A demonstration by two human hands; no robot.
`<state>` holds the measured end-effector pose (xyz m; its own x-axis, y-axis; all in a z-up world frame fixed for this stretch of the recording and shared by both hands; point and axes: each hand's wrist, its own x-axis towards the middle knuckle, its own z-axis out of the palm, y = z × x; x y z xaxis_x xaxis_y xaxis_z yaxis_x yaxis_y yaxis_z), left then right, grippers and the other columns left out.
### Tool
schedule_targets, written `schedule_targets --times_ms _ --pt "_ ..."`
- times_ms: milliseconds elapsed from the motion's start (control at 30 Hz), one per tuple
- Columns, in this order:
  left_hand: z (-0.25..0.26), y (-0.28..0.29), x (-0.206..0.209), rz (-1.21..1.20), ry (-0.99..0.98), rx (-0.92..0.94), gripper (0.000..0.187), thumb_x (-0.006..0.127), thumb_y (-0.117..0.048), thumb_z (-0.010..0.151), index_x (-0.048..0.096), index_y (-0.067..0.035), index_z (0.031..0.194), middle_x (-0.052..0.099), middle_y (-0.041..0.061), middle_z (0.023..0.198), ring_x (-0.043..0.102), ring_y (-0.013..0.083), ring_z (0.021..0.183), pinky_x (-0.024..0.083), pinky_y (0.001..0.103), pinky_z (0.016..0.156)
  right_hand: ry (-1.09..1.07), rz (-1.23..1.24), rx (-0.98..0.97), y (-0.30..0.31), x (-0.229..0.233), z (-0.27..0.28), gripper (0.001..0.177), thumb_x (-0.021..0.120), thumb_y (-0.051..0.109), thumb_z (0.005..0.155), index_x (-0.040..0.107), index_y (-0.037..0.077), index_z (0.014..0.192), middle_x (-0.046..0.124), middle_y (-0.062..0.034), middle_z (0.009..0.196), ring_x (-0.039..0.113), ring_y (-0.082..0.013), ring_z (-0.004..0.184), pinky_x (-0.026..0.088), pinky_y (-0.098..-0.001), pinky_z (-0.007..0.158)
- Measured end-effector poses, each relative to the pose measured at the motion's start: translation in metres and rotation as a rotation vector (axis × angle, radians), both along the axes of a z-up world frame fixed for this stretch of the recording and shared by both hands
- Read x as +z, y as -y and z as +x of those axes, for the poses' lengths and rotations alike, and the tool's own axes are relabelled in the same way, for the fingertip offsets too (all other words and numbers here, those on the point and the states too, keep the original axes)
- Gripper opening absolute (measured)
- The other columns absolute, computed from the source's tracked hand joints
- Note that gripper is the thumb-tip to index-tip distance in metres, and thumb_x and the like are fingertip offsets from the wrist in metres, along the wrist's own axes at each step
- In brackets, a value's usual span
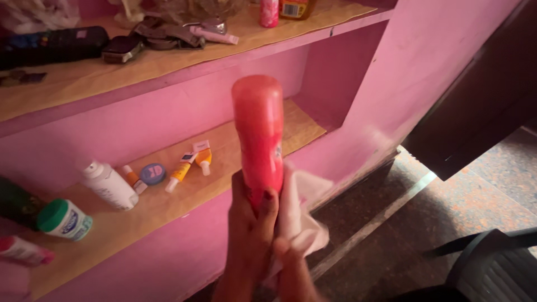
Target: The person wipes various cosmetic bottles and containers on a pink shelf using a white cloth. They handle items one by one, including a green-lidded jar, a white bottle, a small orange tube, and a red aerosol can, wiping each before placing it back on the shelf.
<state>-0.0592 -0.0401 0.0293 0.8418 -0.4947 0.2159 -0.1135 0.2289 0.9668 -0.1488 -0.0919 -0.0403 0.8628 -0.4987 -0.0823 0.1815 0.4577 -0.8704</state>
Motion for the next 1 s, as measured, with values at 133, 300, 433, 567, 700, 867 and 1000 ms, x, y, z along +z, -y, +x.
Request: schedule_targets --times_ms 133,300,433,567,700,867,1000 --pt "-0.005 -0.001 -0.003 -0.020 -0.146 -0.104 0.048 0.058 -0.043 0.095 0.050 -0.009 0.127 0.070 0.009 0.103 0.067 0.0184 0.087 0.057 0.034 0.072 0.252 -0.090 0.090 0.032 0.030 0.004 0.061 0.050 0.048 0.098 0.057 0.000 0.136 0.066 -0.0092 0.109 0.061 -0.0176 0.089 0.048 -0.0301 0.070" --pt "-0.004 0.009 0.001 -0.114 -0.092 -0.067 0.047 0.059 -0.043 0.095 0.051 -0.008 0.126 0.070 0.009 0.102 0.067 0.0191 0.086 0.057 0.034 0.072 0.120 -0.360 -0.022 0.054 0.022 0.026 0.063 0.039 0.056 0.103 0.053 0.005 0.137 0.061 -0.0052 0.113 0.056 -0.0142 0.094 0.047 -0.0274 0.076" --pt "0.011 0.005 0.005 -0.164 -0.072 0.016 0.046 0.059 -0.042 0.095 0.051 -0.008 0.125 0.070 0.009 0.101 0.067 0.0195 0.086 0.056 0.034 0.072 -0.225 -0.785 0.251 0.029 0.005 -0.016 0.056 0.038 0.048 0.108 0.041 0.014 0.153 0.063 -0.0071 0.108 0.056 -0.0173 0.089 0.047 -0.0318 0.078" --pt "0.015 -0.001 0.006 -0.172 -0.077 0.022 0.045 0.059 -0.042 0.095 0.052 -0.008 0.124 0.070 0.009 0.100 0.067 0.0200 0.085 0.056 0.035 0.071 0.041 -0.660 0.275 0.029 0.005 -0.003 0.049 0.041 0.042 0.115 0.058 -0.003 0.126 0.059 -0.0100 0.104 0.057 -0.0203 0.093 0.049 -0.0339 0.079" --pt "0.007 -0.006 0.005 -0.154 -0.006 -0.009 0.044 0.059 -0.042 0.095 0.053 -0.008 0.123 0.070 0.009 0.099 0.067 0.0205 0.084 0.056 0.035 0.071 0.315 -0.913 0.077 0.045 0.049 0.008 0.052 0.041 0.042 0.115 0.048 -0.002 0.141 0.060 -0.0111 0.126 0.057 -0.0218 0.115 0.048 -0.0339 0.097" --pt "-0.001 -0.007 0.001 -0.107 0.042 -0.039 0.043 0.060 -0.041 0.095 0.054 -0.007 0.121 0.069 0.009 0.098 0.067 0.0211 0.084 0.056 0.035 0.071 -0.265 -0.689 0.133 0.046 0.080 0.019 0.047 0.044 0.041 0.103 0.067 0.002 0.116 0.068 -0.0143 0.094 0.066 -0.0279 0.083 0.055 -0.0385 0.070" --pt "0.011 0.003 0.000 -0.136 0.049 -0.027 0.042 0.060 -0.041 0.095 0.054 -0.007 0.120 0.069 0.010 0.097 0.067 0.0216 0.083 0.056 0.036 0.070 -0.251 -0.772 0.357 0.034 0.052 0.010 0.044 0.047 0.039 0.102 0.067 0.004 0.121 0.069 -0.0144 0.097 0.068 -0.0277 0.087 0.056 -0.0388 0.075"
